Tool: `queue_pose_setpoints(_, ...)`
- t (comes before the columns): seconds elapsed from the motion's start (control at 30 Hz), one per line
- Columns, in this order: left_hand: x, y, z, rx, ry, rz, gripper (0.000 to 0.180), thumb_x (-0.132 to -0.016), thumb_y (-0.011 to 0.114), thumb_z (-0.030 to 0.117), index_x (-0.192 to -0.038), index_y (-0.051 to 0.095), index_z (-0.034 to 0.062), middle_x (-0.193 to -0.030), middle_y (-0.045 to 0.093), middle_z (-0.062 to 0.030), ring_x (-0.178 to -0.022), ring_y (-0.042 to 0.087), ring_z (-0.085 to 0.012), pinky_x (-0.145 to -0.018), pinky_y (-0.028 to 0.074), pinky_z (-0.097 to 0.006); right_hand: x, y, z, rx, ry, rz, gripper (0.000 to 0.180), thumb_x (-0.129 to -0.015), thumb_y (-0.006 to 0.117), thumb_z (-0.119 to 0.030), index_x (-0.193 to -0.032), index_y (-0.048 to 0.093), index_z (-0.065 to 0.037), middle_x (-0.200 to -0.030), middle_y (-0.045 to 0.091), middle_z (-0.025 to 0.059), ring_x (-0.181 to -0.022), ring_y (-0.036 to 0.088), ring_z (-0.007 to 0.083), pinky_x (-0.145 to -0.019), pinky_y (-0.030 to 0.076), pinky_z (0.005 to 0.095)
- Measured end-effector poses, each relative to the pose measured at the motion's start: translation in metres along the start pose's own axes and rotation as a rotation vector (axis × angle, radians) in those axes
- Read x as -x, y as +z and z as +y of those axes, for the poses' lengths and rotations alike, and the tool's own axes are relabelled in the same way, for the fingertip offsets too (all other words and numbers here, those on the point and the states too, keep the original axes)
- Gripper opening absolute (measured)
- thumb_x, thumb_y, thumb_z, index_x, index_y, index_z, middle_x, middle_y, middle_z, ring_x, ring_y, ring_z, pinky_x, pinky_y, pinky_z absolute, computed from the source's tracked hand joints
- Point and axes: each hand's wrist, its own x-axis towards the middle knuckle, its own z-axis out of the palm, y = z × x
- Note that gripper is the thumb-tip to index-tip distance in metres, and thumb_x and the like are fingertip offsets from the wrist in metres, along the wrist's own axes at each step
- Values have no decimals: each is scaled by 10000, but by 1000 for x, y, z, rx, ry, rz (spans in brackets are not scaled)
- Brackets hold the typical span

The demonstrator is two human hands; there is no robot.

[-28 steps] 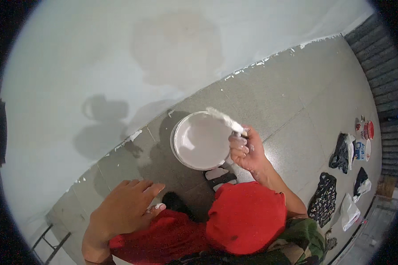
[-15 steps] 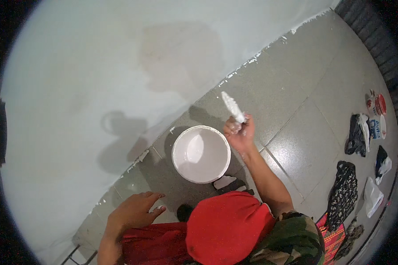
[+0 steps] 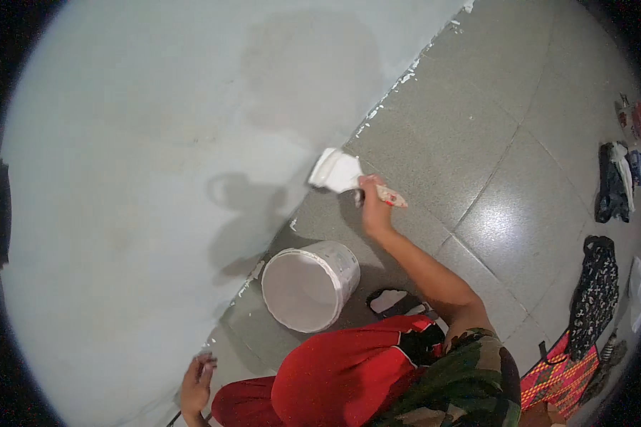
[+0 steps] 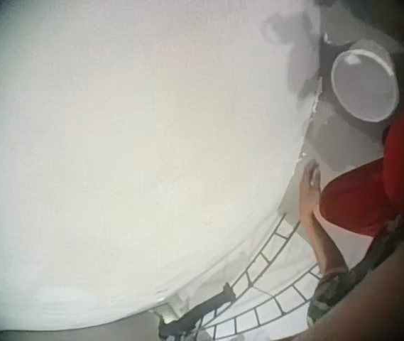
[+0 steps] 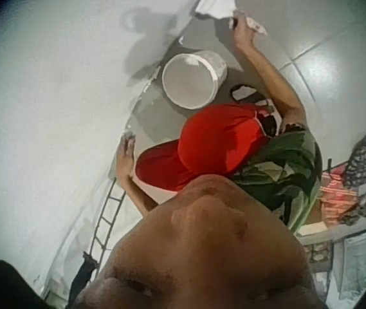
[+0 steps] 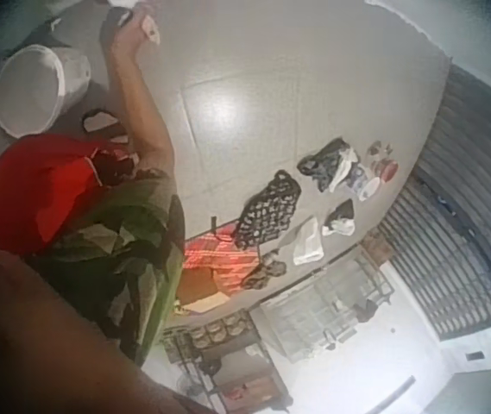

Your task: Painting a wall using a paintbrush and white paint from a bucket.

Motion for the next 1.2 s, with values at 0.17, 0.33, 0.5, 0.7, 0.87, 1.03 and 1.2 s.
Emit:
queue_pose_setpoints(0.17,31,6,-63,336,-316,97,251,-971,514,149,-1141,566,-29,-963,662,-126,-906,639,-230,-804,518,-344,-22,-4,11,357,-192,193,271,-930,575,-253,-739,533,-64,-626,498,-20,-587,447,78,-538,363,276)
queue_pose_setpoints(0.33,28,19,-64,646,-326,317,282,-949,569,270,-1057,596,11,-899,671,-113,-843,662,-257,-739,538,-379,-30,17,15,401,-204,191,252,-923,592,-233,-765,542,-43,-649,515,-6,-618,463,81,-555,375,277)
queue_pose_setpoints(0.5,18,19,-53,632,-349,289,284,-944,575,287,-1047,604,24,-892,671,-102,-844,663,-254,-731,538,-368,-35,51,-17,248,-191,86,250,-933,579,-227,-776,549,-35,-648,528,3,-612,473,90,-549,381,282)
queue_pose_setpoints(0.7,12,21,-52,639,-354,295,274,-945,570,273,-1050,603,23,-875,670,-102,-839,668,-261,-735,536,-367,-35,16,-33,263,-266,185,236,-938,577,-221,-771,552,-57,-618,501,-13,-549,454,68,-499,368,273)
queue_pose_setpoints(0.87,15,21,-52,617,-343,308,263,-947,559,249,-1055,595,13,-871,669,-112,-843,670,-269,-737,539,-376,-38,-6,6,379,-176,253,255,-942,571,-235,-763,546,-55,-621,501,-11,-547,453,65,-489,364,275)
queue_pose_setpoints(1.03,19,22,-50,629,-343,335,296,-942,569,270,-1060,587,0,-863,666,-122,-840,669,-273,-733,544,-381,-47,-4,24,386,-118,241,279,-942,580,-261,-766,546,-48,-626,509,5,-555,467,80,-495,372,280)
queue_pose_setpoints(1.2,20,23,-49,627,-364,356,315,-937,580,297,-1055,588,5,-856,667,-118,-830,666,-266,-726,542,-371,-47,31,8,377,-189,229,269,-945,569,-248,-787,557,-31,-654,528,17,-594,487,89,-523,387,283)
